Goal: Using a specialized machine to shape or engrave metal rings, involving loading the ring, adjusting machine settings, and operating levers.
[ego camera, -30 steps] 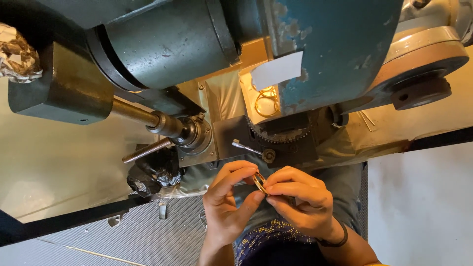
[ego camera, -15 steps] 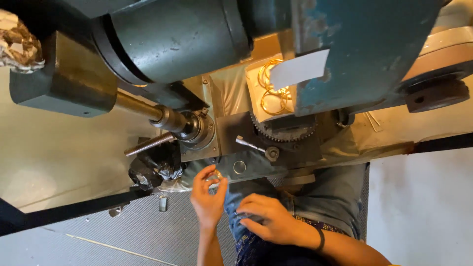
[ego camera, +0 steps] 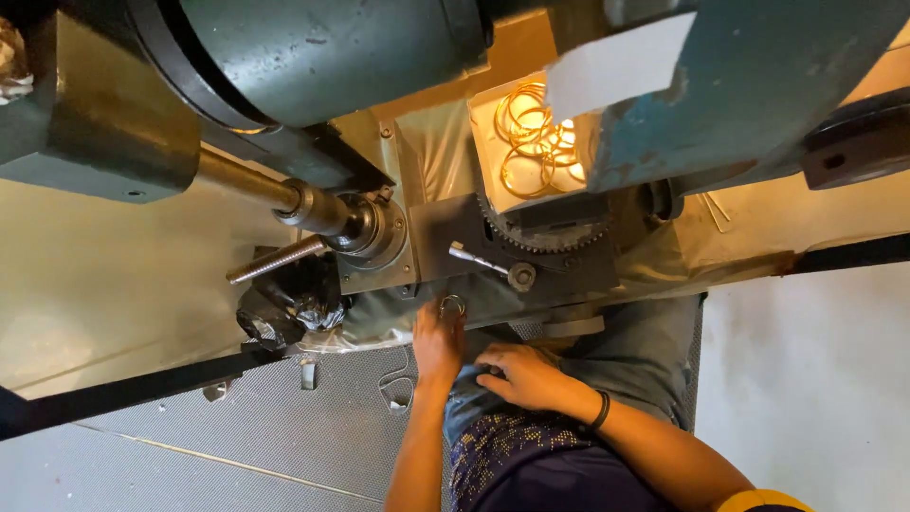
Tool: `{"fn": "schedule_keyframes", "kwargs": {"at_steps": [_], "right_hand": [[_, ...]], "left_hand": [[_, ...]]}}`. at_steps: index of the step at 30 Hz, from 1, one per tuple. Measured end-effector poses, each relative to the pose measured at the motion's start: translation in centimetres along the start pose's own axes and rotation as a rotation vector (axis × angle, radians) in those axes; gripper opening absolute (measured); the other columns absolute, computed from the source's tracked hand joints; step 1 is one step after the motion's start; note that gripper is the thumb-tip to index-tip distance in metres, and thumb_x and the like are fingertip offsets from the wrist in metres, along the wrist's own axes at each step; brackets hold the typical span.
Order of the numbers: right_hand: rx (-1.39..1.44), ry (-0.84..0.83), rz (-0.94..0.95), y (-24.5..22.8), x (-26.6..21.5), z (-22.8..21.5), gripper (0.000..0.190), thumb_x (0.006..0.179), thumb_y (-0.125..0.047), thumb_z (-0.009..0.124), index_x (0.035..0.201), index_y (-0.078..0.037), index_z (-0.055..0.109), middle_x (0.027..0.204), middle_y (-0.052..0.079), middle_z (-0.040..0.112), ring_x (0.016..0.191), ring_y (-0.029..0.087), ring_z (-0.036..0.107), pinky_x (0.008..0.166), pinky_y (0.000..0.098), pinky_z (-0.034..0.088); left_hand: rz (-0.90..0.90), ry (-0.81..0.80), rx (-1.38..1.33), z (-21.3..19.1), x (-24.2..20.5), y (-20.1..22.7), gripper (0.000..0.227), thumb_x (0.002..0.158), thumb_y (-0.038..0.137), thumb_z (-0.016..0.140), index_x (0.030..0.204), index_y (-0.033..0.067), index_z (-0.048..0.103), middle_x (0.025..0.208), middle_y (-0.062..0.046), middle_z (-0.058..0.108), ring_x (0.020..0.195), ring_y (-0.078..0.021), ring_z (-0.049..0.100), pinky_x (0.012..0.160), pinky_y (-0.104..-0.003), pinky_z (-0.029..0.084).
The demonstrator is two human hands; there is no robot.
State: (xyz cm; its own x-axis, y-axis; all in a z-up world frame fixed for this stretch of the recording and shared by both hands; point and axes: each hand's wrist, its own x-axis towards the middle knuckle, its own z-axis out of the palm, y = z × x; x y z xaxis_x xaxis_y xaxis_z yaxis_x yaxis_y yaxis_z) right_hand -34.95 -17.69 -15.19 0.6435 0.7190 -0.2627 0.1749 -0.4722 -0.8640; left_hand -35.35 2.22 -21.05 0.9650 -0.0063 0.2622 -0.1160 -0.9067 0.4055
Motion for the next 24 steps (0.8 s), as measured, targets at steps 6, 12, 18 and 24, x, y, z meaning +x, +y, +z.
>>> {"fn": "schedule_keyframes", "kwargs": {"at_steps": [6, 12, 18, 24], "right_hand": [[0.264, 0.254, 0.103, -3.3, -0.6, -2.3, 0.031, 0.093, -0.029, 0.064, 0.116, -0.011, 0.074, 0.104, 0.001, 0.077, 0.085, 0.014, 0.068, 0.079, 0.0298, 0.053], [0.466, 0.616, -0.207, -8.5, -2.2, -3.9, 0.022, 0.090, -0.012, 0.071, 0.111, -0.006, 0.073, 0.096, 0.005, 0.070, 0.080, 0.014, 0.062, 0.073, 0.0260, 0.053], [0.505, 0.642, -0.333, -10.7, -3.0, -4.8, 0.018, 0.090, -0.002, 0.069, 0.107, -0.004, 0.075, 0.097, 0.009, 0.070, 0.081, 0.015, 0.062, 0.070, 0.0242, 0.053], [0.499, 0.655, -0.403, -11.1, -3.8, -5.3, 0.013, 0.090, -0.001, 0.069, 0.102, -0.003, 0.074, 0.092, 0.008, 0.070, 0.079, 0.015, 0.063, 0.070, 0.0246, 0.053]], "left_hand": [[-0.215, 0.086, -0.438, -4.5, 0.3, 4.0, 0.004, 0.084, 0.004, 0.077, 0.088, 0.0032, 0.078, 0.126, -0.014, 0.070, 0.112, -0.0297, 0.069, 0.097, -0.040, 0.055], [-0.225, 0.188, -0.736, -11.9, 1.4, 10.4, 0.011, 0.082, -0.002, 0.078, 0.093, 0.0007, 0.078, 0.129, -0.018, 0.069, 0.111, -0.0272, 0.072, 0.097, -0.036, 0.061], [-0.102, 0.266, -0.961, -13.0, 1.2, 11.8, 0.030, 0.079, -0.015, 0.071, 0.103, 0.0014, 0.063, 0.124, -0.026, 0.066, 0.116, -0.0345, 0.069, 0.098, -0.041, 0.063], [-0.076, 0.221, -0.966, -14.2, 1.2, 12.3, 0.054, 0.079, -0.014, 0.075, 0.130, -0.0053, 0.058, 0.126, -0.022, 0.066, 0.117, -0.0315, 0.068, 0.096, -0.035, 0.066]]}}
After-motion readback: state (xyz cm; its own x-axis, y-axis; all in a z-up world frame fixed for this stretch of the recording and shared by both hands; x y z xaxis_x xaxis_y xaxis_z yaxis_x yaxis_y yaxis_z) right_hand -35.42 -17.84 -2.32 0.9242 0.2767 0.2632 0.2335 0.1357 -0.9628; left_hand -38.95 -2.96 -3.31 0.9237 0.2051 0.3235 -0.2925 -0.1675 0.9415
